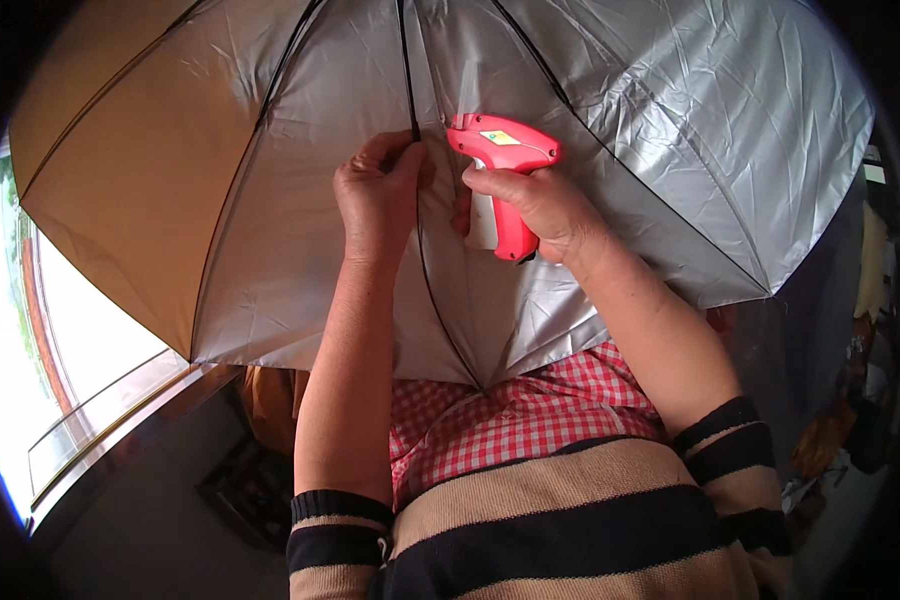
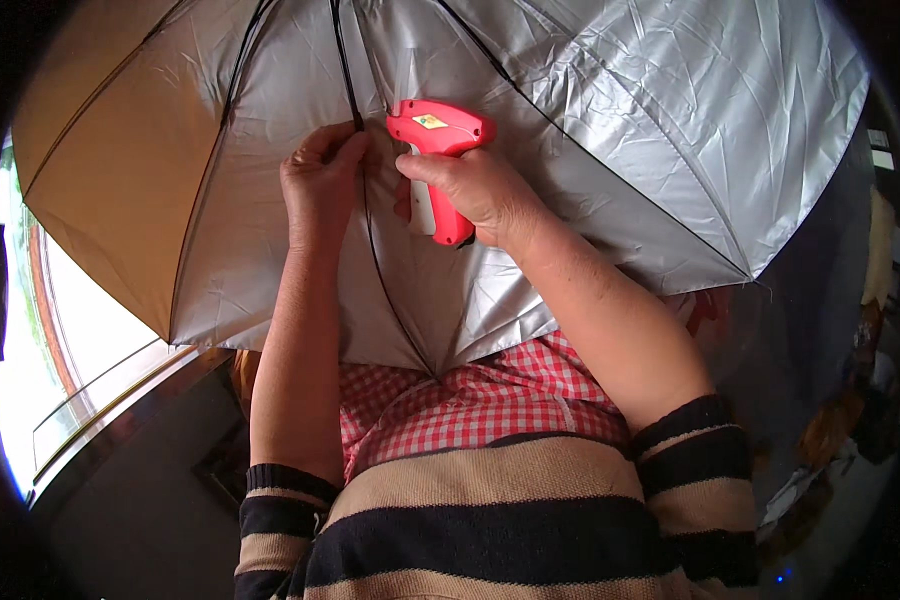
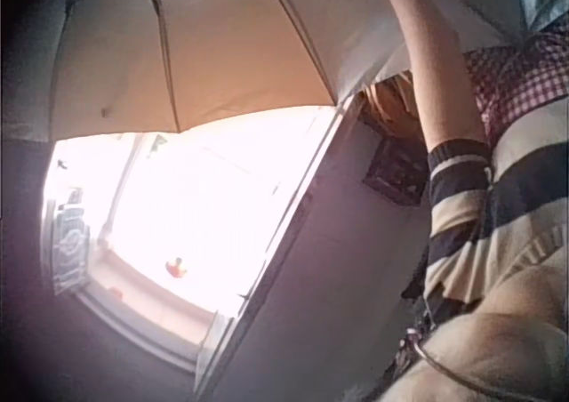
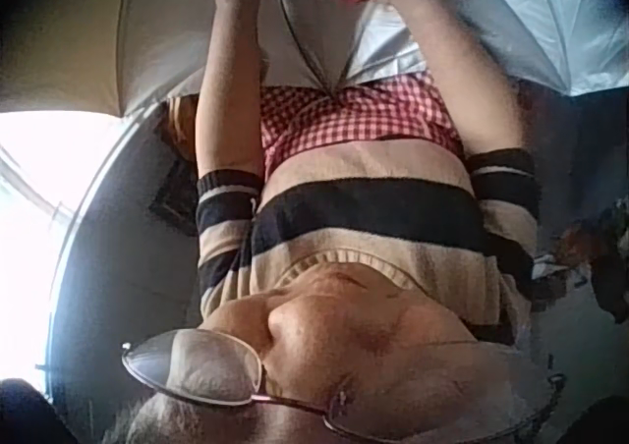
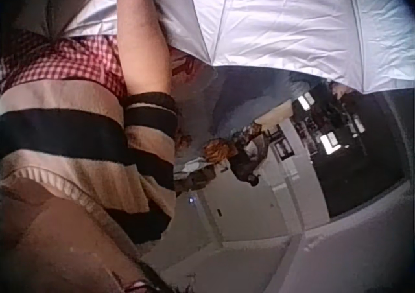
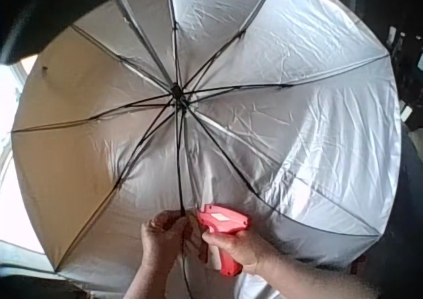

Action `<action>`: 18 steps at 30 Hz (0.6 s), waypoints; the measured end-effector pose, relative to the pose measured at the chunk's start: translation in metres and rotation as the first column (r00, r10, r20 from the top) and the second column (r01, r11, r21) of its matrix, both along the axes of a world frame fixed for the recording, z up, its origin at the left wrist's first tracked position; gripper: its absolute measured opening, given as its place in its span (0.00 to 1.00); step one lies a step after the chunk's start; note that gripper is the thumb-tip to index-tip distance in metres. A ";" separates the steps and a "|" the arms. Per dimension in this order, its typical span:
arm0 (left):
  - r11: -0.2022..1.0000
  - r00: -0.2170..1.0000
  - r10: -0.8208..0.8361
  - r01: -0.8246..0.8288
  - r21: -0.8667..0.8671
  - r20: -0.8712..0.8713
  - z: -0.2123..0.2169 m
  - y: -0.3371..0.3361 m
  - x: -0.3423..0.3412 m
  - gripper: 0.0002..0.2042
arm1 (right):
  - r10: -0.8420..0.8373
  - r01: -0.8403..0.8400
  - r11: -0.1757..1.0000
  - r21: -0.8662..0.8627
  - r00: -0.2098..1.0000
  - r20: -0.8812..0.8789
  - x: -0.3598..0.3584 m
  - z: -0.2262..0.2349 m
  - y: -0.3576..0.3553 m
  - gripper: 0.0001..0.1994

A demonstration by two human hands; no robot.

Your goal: Repairing an umbrella by applying glue to the ribs with a hot glue gun.

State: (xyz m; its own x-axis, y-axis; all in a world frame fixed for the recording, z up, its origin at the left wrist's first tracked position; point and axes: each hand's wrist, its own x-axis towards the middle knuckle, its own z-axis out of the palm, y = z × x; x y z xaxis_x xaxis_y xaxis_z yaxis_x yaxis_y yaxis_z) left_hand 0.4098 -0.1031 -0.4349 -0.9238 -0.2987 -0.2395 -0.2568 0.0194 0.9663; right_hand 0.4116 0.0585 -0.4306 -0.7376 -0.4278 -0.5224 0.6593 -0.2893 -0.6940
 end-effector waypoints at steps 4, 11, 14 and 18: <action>0.996 0.999 -0.051 0.051 0.073 -0.006 0.004 0.002 -0.001 0.06 | 0.079 -0.074 0.991 -0.108 0.996 0.043 -0.009 -0.002 0.007 0.13; 0.989 0.998 -0.059 0.059 0.136 -0.009 0.004 0.004 -0.001 0.05 | 0.152 -0.148 0.978 -0.147 0.988 0.020 -0.012 0.000 0.010 0.13; 0.988 0.998 -0.058 0.058 0.141 -0.005 0.003 0.005 -0.002 0.05 | 0.134 -0.140 0.977 -0.162 0.990 -0.044 -0.014 -0.007 0.009 0.13; 0.998 0.999 -0.052 0.052 0.027 -0.003 0.002 0.010 -0.004 0.05 | 0.043 -0.046 0.985 -0.165 0.999 -0.025 -0.012 -0.006 0.002 0.13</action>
